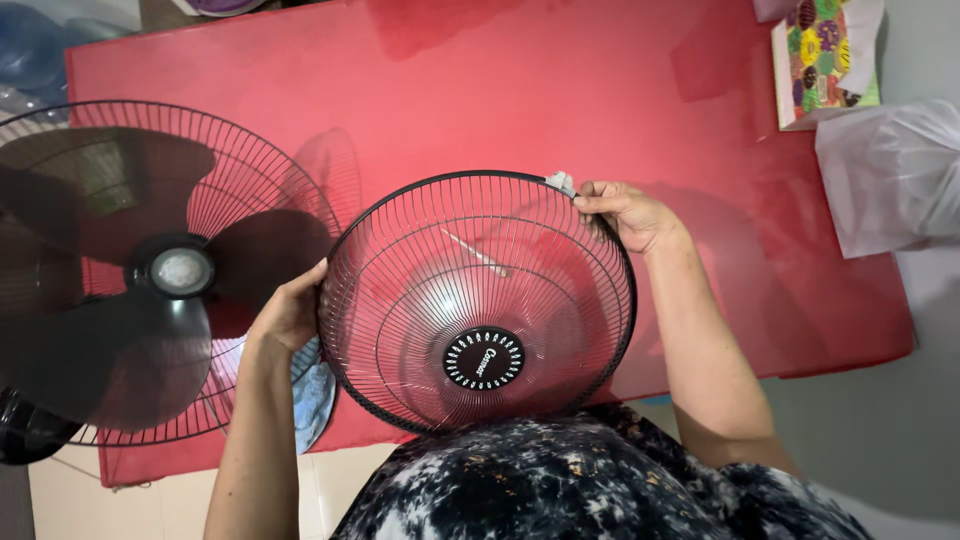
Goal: The person aligns and attaches the front wire cage to a table fan, then uses a screwdriver to tighten the securing screw on the cage. The fan remains on a red table throughout the process.
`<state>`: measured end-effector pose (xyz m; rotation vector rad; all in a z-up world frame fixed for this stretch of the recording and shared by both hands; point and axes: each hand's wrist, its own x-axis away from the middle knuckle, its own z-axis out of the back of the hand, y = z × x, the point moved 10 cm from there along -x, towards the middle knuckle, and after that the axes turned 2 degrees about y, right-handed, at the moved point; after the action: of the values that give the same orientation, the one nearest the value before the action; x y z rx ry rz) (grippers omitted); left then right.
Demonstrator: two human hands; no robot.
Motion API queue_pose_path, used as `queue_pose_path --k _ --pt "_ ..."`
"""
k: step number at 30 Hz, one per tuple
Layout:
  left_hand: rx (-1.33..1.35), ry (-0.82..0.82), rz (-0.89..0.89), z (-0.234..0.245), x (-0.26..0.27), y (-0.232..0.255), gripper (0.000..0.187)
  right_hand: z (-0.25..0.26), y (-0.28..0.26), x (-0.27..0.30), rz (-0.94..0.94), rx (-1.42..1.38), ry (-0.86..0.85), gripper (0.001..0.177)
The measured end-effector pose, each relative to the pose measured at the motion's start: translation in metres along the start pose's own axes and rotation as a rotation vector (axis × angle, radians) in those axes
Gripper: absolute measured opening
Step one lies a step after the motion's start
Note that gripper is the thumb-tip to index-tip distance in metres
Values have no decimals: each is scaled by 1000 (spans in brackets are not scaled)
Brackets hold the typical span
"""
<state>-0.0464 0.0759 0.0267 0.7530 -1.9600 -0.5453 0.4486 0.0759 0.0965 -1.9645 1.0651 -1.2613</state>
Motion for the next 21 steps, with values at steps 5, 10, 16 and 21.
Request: queue_pose_path --k 5,10,16,21 --pt "-43 -73 188 2 14 7 36 -28 -10 2 -14 22 -24 11" --pt "-319 -332 -110 -72 5 81 49 -42 -17 -4 -7 43 -29 11" --pt "-882 -134 -192 -181 -6 140 53 -53 -21 -14 -18 111 -28 11" --pt "-1166 -267 -345 -281 -24 139 37 -66 -24 -19 -12 147 -42 12"
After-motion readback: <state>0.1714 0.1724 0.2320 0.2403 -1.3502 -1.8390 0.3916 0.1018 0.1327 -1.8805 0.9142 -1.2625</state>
